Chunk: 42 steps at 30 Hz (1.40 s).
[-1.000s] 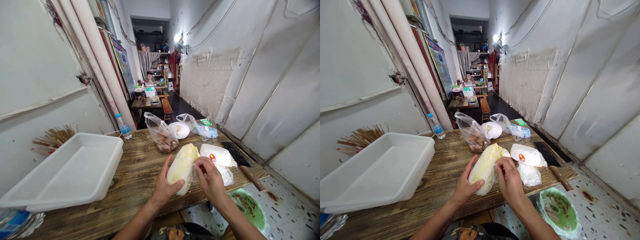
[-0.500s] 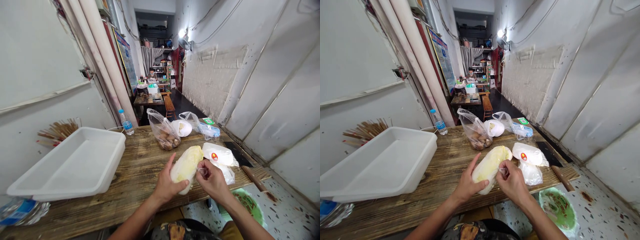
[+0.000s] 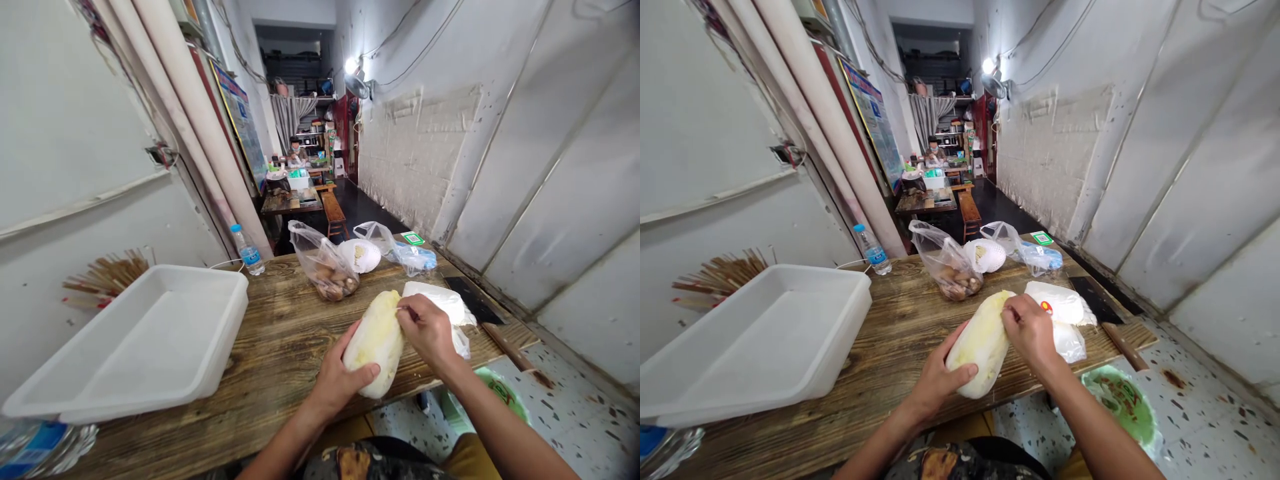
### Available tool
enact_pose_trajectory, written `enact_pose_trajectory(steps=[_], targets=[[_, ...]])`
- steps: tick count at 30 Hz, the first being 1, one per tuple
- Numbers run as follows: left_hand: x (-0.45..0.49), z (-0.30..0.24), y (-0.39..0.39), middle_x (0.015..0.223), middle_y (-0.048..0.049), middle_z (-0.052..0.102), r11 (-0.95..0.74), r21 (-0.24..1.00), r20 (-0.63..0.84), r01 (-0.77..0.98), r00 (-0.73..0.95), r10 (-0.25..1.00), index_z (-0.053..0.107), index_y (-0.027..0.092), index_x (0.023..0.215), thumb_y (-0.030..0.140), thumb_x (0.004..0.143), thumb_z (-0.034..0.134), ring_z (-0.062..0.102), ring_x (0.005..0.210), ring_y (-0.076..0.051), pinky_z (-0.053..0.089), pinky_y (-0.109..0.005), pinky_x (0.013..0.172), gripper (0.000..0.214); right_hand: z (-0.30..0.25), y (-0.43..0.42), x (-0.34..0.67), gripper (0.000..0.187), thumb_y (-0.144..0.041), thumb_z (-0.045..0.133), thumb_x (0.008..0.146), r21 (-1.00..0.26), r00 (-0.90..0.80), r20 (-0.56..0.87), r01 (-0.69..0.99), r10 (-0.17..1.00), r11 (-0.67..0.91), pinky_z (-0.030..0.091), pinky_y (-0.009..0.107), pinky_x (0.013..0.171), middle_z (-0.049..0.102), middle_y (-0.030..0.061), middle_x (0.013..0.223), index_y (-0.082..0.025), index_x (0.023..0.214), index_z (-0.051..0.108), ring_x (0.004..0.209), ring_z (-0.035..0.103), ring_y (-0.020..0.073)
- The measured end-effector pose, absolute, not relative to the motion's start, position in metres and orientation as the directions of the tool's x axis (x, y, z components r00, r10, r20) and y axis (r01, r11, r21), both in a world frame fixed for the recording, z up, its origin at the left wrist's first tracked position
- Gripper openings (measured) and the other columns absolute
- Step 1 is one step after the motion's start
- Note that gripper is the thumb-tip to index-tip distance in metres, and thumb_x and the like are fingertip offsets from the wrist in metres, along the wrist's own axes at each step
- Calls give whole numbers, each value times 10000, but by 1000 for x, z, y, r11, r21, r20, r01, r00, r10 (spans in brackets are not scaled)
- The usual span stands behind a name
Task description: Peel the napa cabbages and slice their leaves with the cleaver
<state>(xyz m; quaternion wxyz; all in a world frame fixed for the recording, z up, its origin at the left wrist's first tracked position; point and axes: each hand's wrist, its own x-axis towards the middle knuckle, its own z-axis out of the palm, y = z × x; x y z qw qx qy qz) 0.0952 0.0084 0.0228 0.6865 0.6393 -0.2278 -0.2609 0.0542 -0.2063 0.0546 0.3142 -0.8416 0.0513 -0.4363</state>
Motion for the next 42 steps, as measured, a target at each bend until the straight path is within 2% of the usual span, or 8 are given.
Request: enact_pose_trajectory(steps=[4,9,14,19,24,28,36,42], targets=[[93,6,31,1360,-133,579,94,969,-71,229,619,-782,530,169,1393,465,572,854,528,1248,-360,415,-441,1058,931,78,-276,63,87,-241,654,647,-961,561,265,92,-784,-259,417,243,446,547,-37,521,-200,721,636,458,472,117],[89,-32,57,1286,-160,625,268,769,-119,580,543,-831,551,179,1372,600,610,778,532,1248,-386,415,-497,1049,900,88,-327,73,201,-246,745,598,-997,748,-14,41,-664,67,505,255,425,517,-53,524,-166,741,628,417,443,87],[128,-39,77,1355,-142,584,119,951,-180,284,827,-533,498,178,1411,590,625,768,513,1273,-358,411,-461,1061,927,43,-310,96,305,-144,808,597,-956,822,-207,-54,-531,288,627,295,693,619,-3,706,-185,803,587,615,638,129],[176,-45,88,1309,-104,624,-574,819,-69,-11,991,-117,501,187,1418,449,696,730,591,1167,-319,416,-431,1038,802,1,-296,132,320,-231,715,715,-990,787,-136,-81,-602,116,616,350,811,661,35,938,-246,981,538,863,696,177],[210,-53,94,1345,-107,600,-778,626,-42,56,998,38,430,217,1472,561,800,617,602,1165,-323,460,-404,964,778,2,-297,158,231,-349,575,835,-952,857,-15,-170,-515,-255,602,357,715,707,64,912,-203,1003,633,768,710,205],[231,-48,94,1348,-131,591,-872,487,-68,44,998,13,396,206,1484,606,820,563,590,1187,-334,453,-413,977,792,5,-296,147,347,-454,536,875,-804,909,65,-197,-412,-561,548,406,821,684,87,648,-192,691,671,826,707,282],[201,-40,77,1560,-255,231,-957,284,189,-57,982,-2,320,166,1522,595,838,567,235,1438,-416,261,-587,1105,844,-56,-256,118,840,-11,548,714,141,949,166,245,267,-959,242,558,1155,367,145,1552,-215,1507,362,1441,295,340],[157,-46,54,1538,-183,320,-694,546,426,-469,869,-252,477,139,1415,413,872,559,262,1442,-317,214,-506,1177,614,-34,-247,143,782,-162,735,561,-3,938,113,332,329,-943,163,508,1182,577,207,1311,-122,1321,554,1257,489,356]])
